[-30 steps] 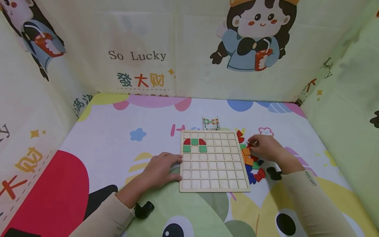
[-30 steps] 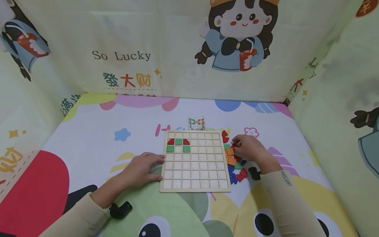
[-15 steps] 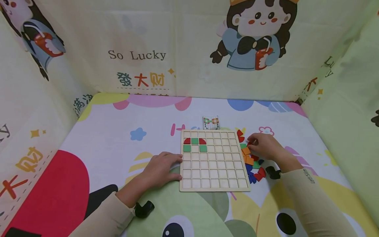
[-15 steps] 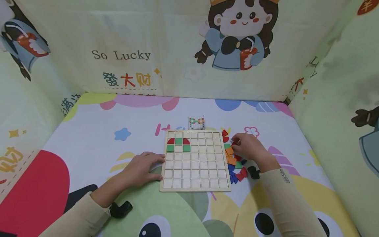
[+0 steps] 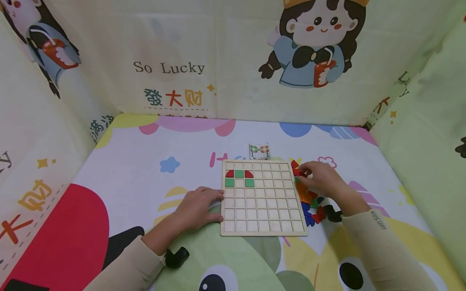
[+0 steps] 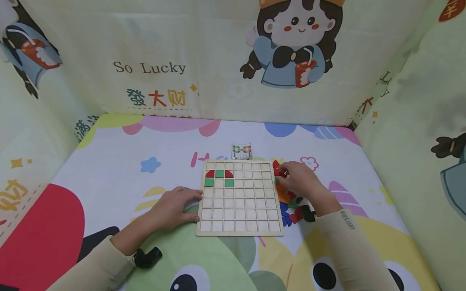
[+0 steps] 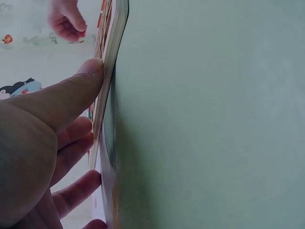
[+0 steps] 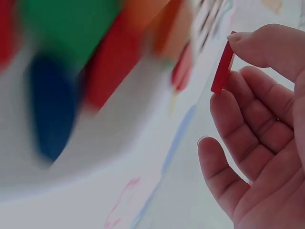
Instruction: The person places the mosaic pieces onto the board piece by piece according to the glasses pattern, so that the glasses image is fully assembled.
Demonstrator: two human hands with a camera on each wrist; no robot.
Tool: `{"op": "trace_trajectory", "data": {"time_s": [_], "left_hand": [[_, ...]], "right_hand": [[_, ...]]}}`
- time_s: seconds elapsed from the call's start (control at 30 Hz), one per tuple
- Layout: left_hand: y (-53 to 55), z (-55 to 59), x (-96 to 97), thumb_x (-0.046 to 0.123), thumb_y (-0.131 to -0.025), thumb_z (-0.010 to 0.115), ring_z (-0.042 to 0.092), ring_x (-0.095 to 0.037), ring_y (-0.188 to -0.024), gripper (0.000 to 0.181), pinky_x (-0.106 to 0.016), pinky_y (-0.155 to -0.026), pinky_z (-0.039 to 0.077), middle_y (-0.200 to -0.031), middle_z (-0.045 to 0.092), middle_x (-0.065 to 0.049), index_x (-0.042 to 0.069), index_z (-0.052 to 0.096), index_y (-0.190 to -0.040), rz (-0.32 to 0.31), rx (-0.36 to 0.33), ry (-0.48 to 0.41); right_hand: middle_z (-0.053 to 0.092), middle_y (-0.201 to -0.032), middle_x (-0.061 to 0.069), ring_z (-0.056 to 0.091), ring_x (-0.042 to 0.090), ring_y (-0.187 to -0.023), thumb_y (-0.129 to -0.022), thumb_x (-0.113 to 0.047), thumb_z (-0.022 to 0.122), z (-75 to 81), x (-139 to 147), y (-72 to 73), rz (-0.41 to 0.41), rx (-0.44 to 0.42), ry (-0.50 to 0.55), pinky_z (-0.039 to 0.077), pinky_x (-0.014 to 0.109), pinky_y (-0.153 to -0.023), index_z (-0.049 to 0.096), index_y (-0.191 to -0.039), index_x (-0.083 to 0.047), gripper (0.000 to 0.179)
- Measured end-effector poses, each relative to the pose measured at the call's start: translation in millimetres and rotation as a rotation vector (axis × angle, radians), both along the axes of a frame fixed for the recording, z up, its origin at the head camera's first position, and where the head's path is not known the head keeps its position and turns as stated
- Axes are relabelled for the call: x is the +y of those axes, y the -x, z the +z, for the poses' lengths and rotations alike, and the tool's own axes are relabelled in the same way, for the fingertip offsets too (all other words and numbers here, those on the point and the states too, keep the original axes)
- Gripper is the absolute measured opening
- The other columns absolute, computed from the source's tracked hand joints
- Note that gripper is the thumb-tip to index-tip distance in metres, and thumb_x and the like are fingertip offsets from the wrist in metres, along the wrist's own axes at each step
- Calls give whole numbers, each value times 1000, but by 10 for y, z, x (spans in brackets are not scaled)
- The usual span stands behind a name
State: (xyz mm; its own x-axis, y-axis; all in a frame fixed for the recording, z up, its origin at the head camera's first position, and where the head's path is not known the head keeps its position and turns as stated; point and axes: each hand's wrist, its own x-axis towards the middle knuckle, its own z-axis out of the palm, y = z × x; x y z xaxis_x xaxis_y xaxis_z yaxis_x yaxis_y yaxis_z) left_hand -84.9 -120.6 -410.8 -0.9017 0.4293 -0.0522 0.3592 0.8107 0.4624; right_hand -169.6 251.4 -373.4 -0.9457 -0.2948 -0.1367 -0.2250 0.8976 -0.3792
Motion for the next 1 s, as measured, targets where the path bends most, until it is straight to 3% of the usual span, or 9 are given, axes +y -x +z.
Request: {"op": "trace_trajectory", "data": {"time_s": [0.2,0.37,0.67,1.0], "left_hand": [[1,9,2,36,-81,84,49,-27,-128,55,-51,-100,41,-138,59,4,15,66,-129,-6,-2,-6],[5,-3,6,37,-81,84,50,-27,-128,56,-51,-100,41,-138,60,5,15,66,-129,0,-2,2],[-6,13,10,37,-80,84,49,-27,-128,56,-52,-101,40,-138,60,5,15,66,-129,8,-14,3],[-5,-3,-5,38,-81,84,50,-27,-128,56,-52,-101,40,-138,60,5,15,67,-128,-1,-1,-6]], "right_hand": [[69,-98,8,63,29,-93,-91,-14,73,44,-330,-70,163,88,9,53,46,-84,69,-114,2,28],[69,-95,4,66,23,-88,-88,-11,76,18,-606,-105,292,162,26,54,41,-79,71,-106,-1,21],[67,-103,3,61,22,-97,-92,-20,73,20,-1031,-150,368,55,-33,52,37,-85,70,-115,-6,27],[67,-101,-2,57,18,-93,-91,-23,73,-94,-1257,-183,407,33,-135,51,36,-87,73,-114,-13,25]]}}
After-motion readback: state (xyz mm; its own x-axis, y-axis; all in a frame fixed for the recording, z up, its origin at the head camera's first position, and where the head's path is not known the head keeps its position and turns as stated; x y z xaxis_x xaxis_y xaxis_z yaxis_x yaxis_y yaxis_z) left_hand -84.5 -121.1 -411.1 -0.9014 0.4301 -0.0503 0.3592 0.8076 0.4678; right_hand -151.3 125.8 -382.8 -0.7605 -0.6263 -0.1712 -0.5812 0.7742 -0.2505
